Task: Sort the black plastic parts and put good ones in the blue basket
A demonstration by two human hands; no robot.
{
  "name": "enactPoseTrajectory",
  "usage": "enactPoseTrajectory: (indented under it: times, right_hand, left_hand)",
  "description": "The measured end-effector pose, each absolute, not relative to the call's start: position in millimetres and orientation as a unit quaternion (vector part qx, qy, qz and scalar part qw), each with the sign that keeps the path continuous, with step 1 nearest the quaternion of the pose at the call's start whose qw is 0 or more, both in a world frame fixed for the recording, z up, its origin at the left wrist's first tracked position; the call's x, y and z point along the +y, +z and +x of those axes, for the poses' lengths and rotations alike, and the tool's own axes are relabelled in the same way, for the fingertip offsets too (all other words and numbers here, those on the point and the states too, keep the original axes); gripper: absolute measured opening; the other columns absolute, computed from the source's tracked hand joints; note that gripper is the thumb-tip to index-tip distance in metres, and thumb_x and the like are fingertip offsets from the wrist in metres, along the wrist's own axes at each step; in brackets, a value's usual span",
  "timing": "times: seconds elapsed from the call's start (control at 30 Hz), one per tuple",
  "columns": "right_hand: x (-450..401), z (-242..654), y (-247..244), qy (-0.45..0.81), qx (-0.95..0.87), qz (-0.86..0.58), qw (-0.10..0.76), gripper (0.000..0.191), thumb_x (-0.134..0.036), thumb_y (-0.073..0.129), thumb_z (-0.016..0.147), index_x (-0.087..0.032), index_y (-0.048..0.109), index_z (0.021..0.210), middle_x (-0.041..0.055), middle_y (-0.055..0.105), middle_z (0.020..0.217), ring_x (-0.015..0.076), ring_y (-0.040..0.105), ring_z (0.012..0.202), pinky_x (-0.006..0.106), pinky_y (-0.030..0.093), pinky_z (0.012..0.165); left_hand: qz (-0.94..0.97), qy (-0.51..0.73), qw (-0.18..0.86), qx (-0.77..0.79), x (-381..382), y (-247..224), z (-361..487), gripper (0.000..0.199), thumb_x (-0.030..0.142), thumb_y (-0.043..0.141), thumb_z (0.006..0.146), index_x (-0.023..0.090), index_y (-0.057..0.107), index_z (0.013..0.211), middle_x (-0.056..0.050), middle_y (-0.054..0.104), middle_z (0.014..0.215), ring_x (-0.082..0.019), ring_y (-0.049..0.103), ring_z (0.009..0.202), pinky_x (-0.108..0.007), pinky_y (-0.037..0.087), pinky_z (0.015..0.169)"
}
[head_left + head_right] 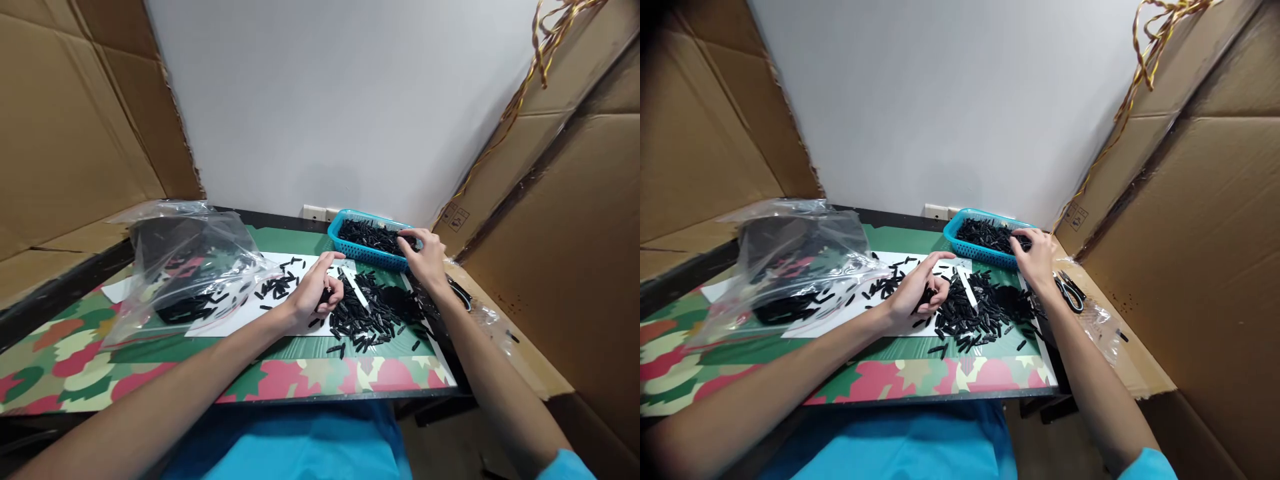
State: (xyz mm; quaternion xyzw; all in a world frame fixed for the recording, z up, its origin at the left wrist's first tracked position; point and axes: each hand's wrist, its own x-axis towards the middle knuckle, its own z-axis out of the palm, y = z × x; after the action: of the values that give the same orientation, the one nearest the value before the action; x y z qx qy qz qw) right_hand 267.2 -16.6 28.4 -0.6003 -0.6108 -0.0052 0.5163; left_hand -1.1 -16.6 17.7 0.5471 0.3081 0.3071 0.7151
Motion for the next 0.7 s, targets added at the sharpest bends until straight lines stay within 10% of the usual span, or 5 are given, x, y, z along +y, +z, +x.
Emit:
enactPoseTrajectory:
  times: [0.2, 0.7]
  right_hand:
    - [-39, 201, 25, 0.184, -0.79, -0.418, 0.41, 0.02, -0.043, 0.074, 0.096, -0.024, 0.082, 0.098, 0.0019, 0.082, 0.096, 0.0204, 0.075, 0.088, 0.032, 0.059, 0.085]
    - [-37, 195, 17, 0.28, -0.718, -0.383, 0.509, 0.023, -0.044, 0.077, 0.095, -0.023, 0.085, 0.097, 0.0052, 0.084, 0.094, 0.0239, 0.077, 0.086, 0.037, 0.061, 0.081]
  left_hand:
    - [0.554, 0.324, 0.684, 0.347, -21, 15, 6, 0.046, 0.068, 0.041, 0.104, 0.034, 0.046, 0.135, 0.009, 0.049, 0.058, -0.008, 0.03, 0.033, -0.012, 0.019, 0.034]
    - [0.594, 0.372, 0.64, 0.314, -12, 19, 4, 0.021, 0.047, 0.054, 0.102, 0.027, 0.049, 0.101, 0.013, 0.043, 0.049, -0.006, 0.027, 0.032, -0.012, 0.023, 0.033]
